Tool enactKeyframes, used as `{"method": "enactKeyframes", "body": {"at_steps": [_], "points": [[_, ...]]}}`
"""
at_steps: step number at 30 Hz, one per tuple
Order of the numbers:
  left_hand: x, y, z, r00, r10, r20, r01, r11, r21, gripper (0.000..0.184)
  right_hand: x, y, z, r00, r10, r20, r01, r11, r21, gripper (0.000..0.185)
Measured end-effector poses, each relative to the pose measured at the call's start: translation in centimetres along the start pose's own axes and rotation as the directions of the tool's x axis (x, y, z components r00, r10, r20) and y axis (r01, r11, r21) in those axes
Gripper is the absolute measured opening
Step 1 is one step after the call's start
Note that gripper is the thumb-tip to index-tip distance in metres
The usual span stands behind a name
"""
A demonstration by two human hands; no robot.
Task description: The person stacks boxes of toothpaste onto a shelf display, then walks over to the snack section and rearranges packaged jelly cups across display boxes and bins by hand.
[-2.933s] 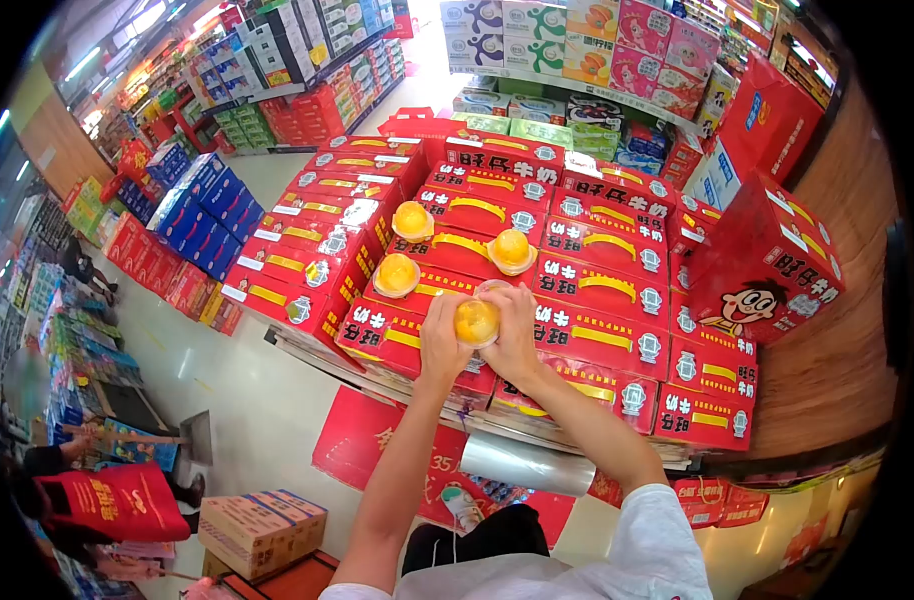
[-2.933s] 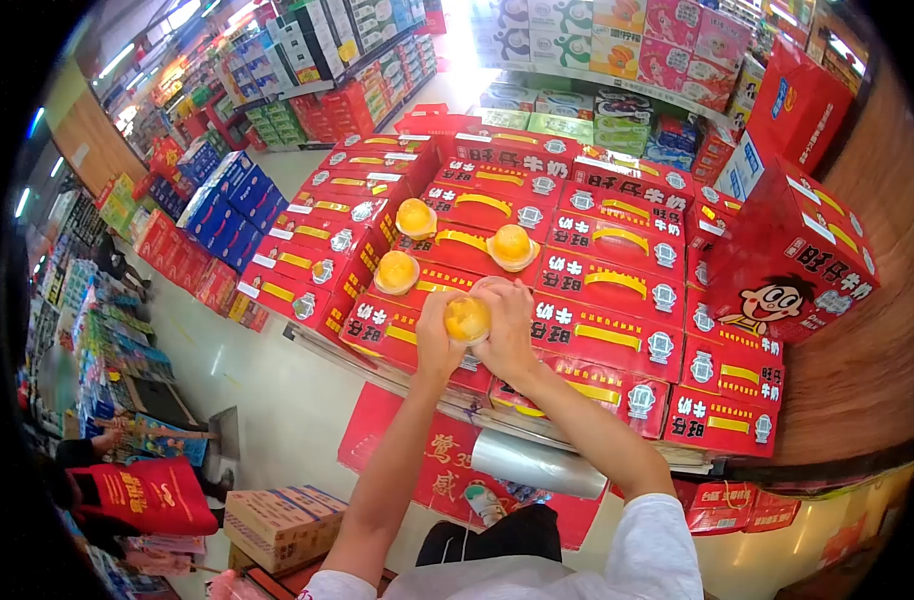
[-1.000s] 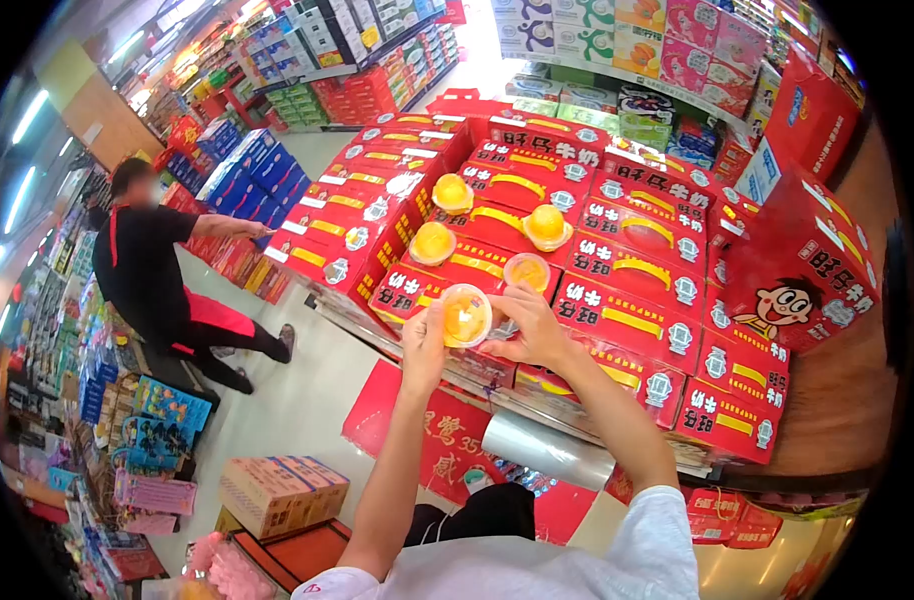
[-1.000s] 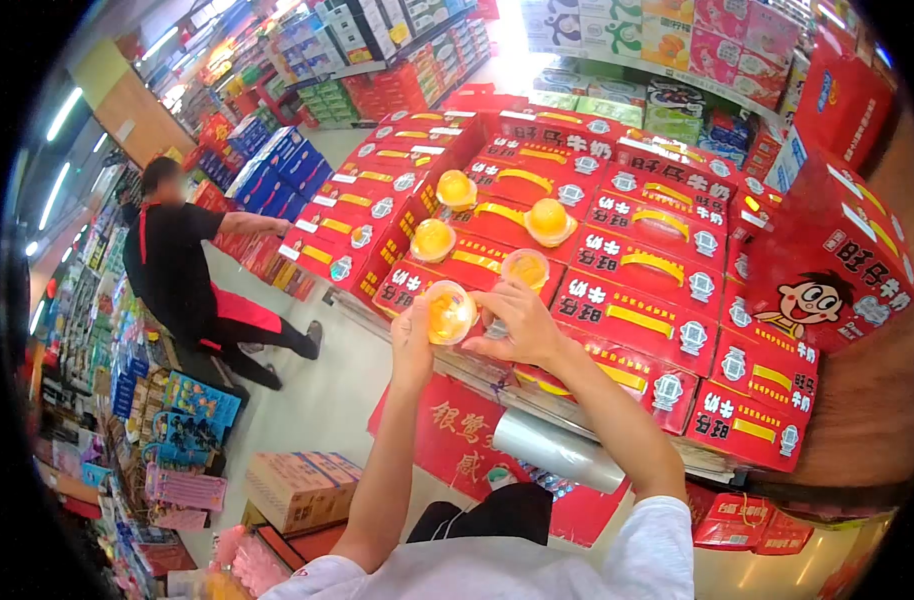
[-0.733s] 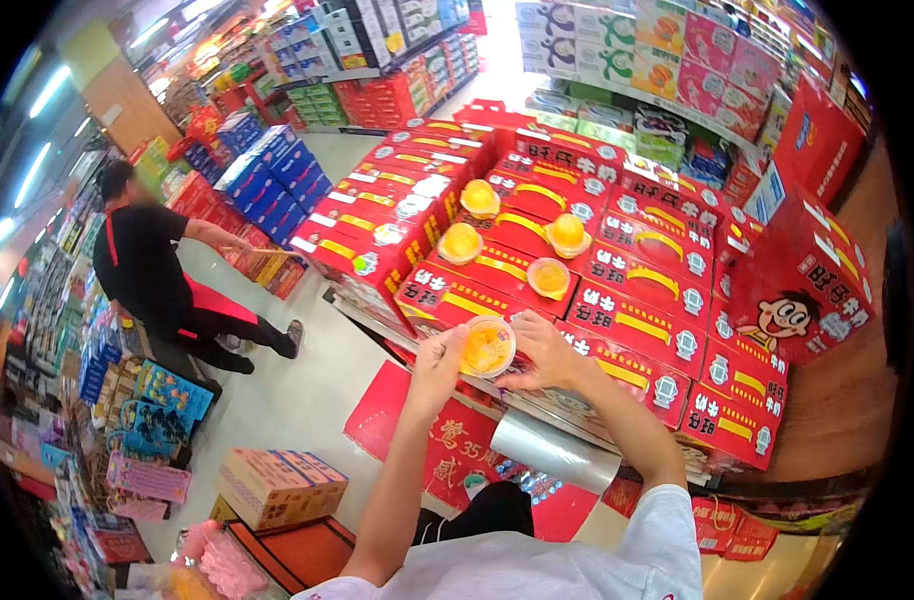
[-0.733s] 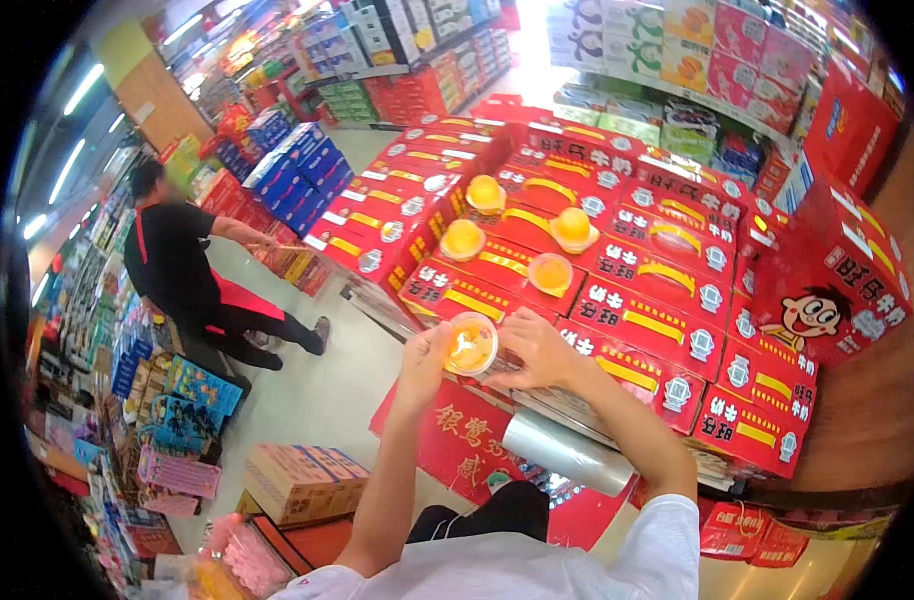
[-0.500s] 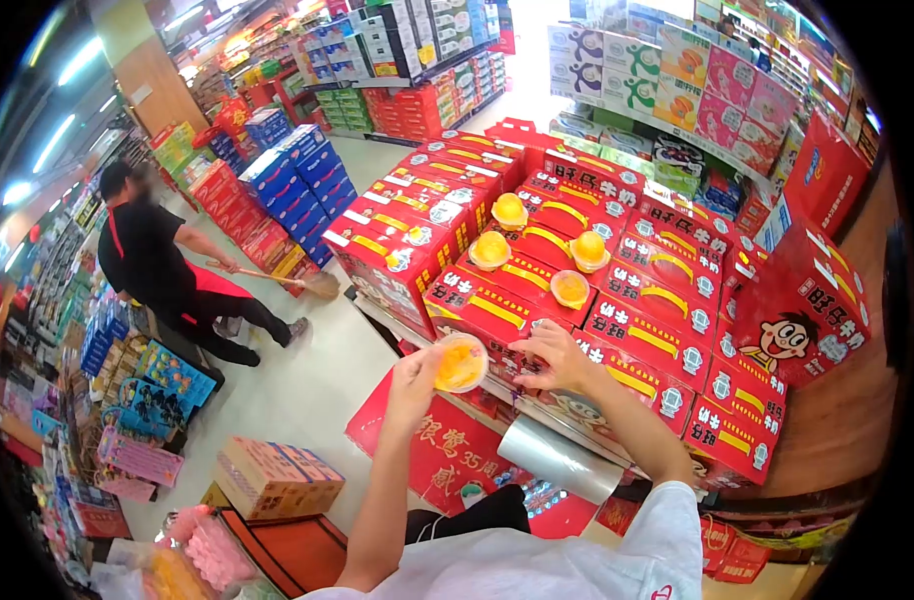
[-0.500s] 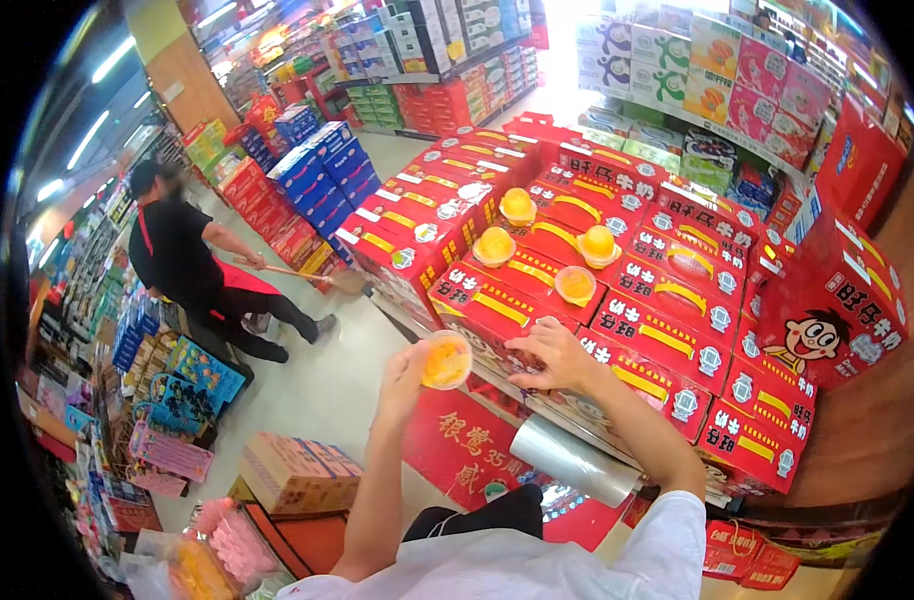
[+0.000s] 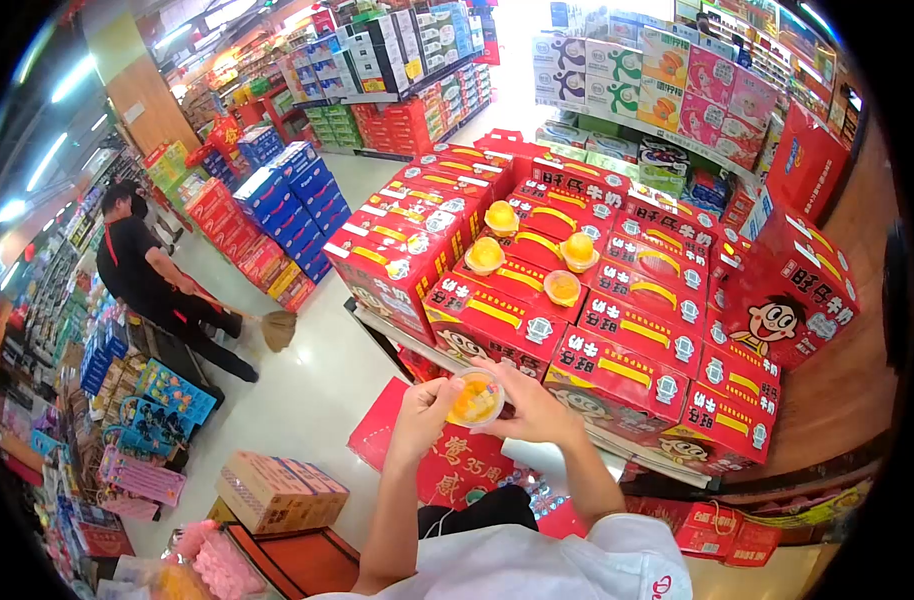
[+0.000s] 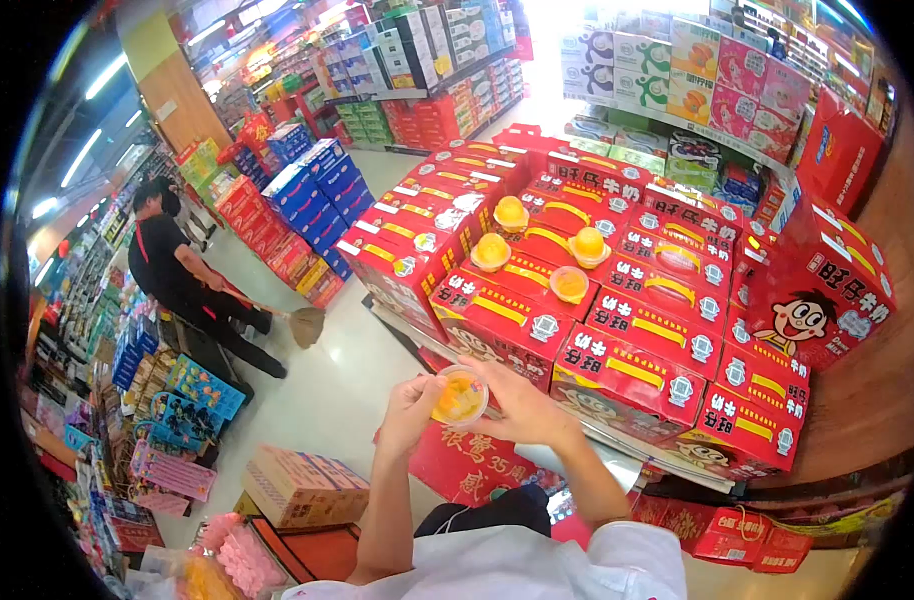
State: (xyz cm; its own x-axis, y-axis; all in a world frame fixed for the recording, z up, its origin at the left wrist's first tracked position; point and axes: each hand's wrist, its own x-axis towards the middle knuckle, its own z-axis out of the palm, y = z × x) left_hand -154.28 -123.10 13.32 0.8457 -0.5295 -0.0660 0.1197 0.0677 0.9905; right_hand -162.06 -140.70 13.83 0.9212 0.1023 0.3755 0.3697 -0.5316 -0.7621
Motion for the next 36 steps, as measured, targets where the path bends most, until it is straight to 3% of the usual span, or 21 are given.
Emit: {"method": "enactKeyframes", "body": {"at_steps": [2, 5, 7, 9, 11, 12, 13, 15, 16, 18, 20, 22, 24, 25, 27, 29, 30, 31, 33, 36], "points": [[-0.2, 0.3, -0.3, 0.995, 0.028, 0.094, -0.036, 0.995, 0.091, 0.031, -0.4, -0.7, 1.1, 0.997, -0.012, -0.077, 0.018, 0.997, 0.071, 0.082], [-1.6, 2.1, -1.2, 0.993, 0.005, 0.114, -0.034, 0.967, 0.252, 0.029, -1.4, -2.4, 2.4, 0.986, 0.045, -0.163, -0.012, 0.98, 0.197, 0.079], [-2.7, 2.8, -1.7, 0.99, 0.058, 0.13, -0.086, 0.972, 0.217, 0.027, -1.7, -3.5, 3.5, 0.953, -0.032, -0.301, 0.083, 0.984, 0.156, 0.079], [-3.6, 4.0, -1.7, 0.985, 0.109, 0.13, -0.133, 0.973, 0.19, 0.028, -1.7, -5.3, 3.2, 0.95, 0.007, -0.312, 0.054, 0.981, 0.185, 0.078], [-4.6, 5.2, -2.0, 0.886, 0.352, 0.301, -0.399, 0.91, 0.11, 0.037, -1.8, -6.3, 3.5, 0.941, 0.056, -0.333, 0.04, 0.961, 0.275, 0.079], [-5.0, 5.2, -3.0, 0.861, 0.356, 0.364, -0.434, 0.887, 0.156, 0.048, -1.7, -7.0, 3.5, 0.935, 0.059, -0.349, 0.045, 0.958, 0.282, 0.077], [-5.6, 5.5, -3.7, 0.863, 0.351, 0.362, -0.43, 0.888, 0.164, 0.048, -1.2, -7.6, 3.4, 0.935, 0.061, -0.349, 0.046, 0.956, 0.29, 0.077], [-6.6, 6.4, -4.5, 0.814, 0.452, 0.366, -0.555, 0.792, 0.256, 0.048, 0.0, -8.9, 2.9, 0.906, -0.151, -0.396, 0.242, 0.952, 0.19, 0.073], [-7.1, 6.5, -4.5, 0.813, 0.456, 0.363, -0.557, 0.79, 0.256, 0.048, 0.3, -9.8, 2.8, 0.899, -0.175, -0.401, 0.253, 0.956, 0.149, 0.07], [-8.3, 6.4, -4.5, 0.812, 0.55, 0.195, -0.56, 0.828, -0.003, 0.055, 0.9, -11.2, 2.4, 0.916, -0.164, -0.366, 0.237, 0.958, 0.164, 0.071], [-9.0, 6.1, -4.6, 0.796, 0.587, 0.146, -0.587, 0.808, -0.048, 0.06, 1.2, -12.1, 3.2, 0.935, -0.152, -0.321, 0.22, 0.958, 0.186, 0.072], [-9.5, 6.0, -4.6, 0.774, 0.625, 0.101, -0.619, 0.78, -0.089, 0.066, 1.2, -12.8, 4.6, 0.892, -0.007, -0.453, 0.249, 0.843, 0.477, 0.075], [-10.5, 6.2, -4.3, 0.754, 0.654, 0.061, -0.639, 0.752, -0.164, 0.075, 1.2, -13.2, 5.1, 0.867, -0.045, -0.496, 0.286, 0.861, 0.422, 0.076], [-11.3, 6.4, -3.9, 0.755, 0.654, 0.051, -0.64, 0.752, -0.155, 0.075, 1.1, -13.4, 5.4, 0.834, -0.083, -0.545, 0.321, 0.877, 0.358, 0.077], [-13.2, 7.0, -3.1, 0.788, 0.575, -0.22, -0.565, 0.817, 0.114, 0.08, 0.8, -13.5, 6.2, 0.841, -0.097, -0.532, 0.311, 0.891, 0.33, 0.077], [-14.5, 7.4, -3.0, 0.797, 0.561, -0.223, -0.546, 0.828, 0.129, 0.082, 0.2, -13.4, 7.1, 0.841, -0.192, -0.505, 0.361, 0.896, 0.26, 0.086], [-15.0, 7.4, -3.0, 0.811, 0.545, -0.213, -0.529, 0.838, 0.133, 0.085, 0.7, -13.9, 7.6, 0.781, -0.195, -0.593, 0.438, 0.848, 0.298, 0.074], [-15.5, 7.1, -3.2, 0.818, 0.535, -0.212, -0.52, 0.845, 0.127, 0.085, 0.8, -14.2, 8.1, 0.785, -0.185, -0.591, 0.427, 0.853, 0.299, 0.074], [-16.2, 6.3, -3.4, 0.726, 0.65, -0.225, -0.662, 0.749, 0.026, 0.065, 0.8, -14.3, 8.8, 0.76, -0.206, -0.616, 0.541, 0.727, 0.424, 0.073], [-17.3, 5.5, -3.4, 0.708, 0.649, -0.277, -0.663, 0.746, 0.054, 0.064, 0.0, -15.1, 9.3, 0.79, -0.184, -0.584, 0.507, 0.732, 0.455, 0.078]]}}
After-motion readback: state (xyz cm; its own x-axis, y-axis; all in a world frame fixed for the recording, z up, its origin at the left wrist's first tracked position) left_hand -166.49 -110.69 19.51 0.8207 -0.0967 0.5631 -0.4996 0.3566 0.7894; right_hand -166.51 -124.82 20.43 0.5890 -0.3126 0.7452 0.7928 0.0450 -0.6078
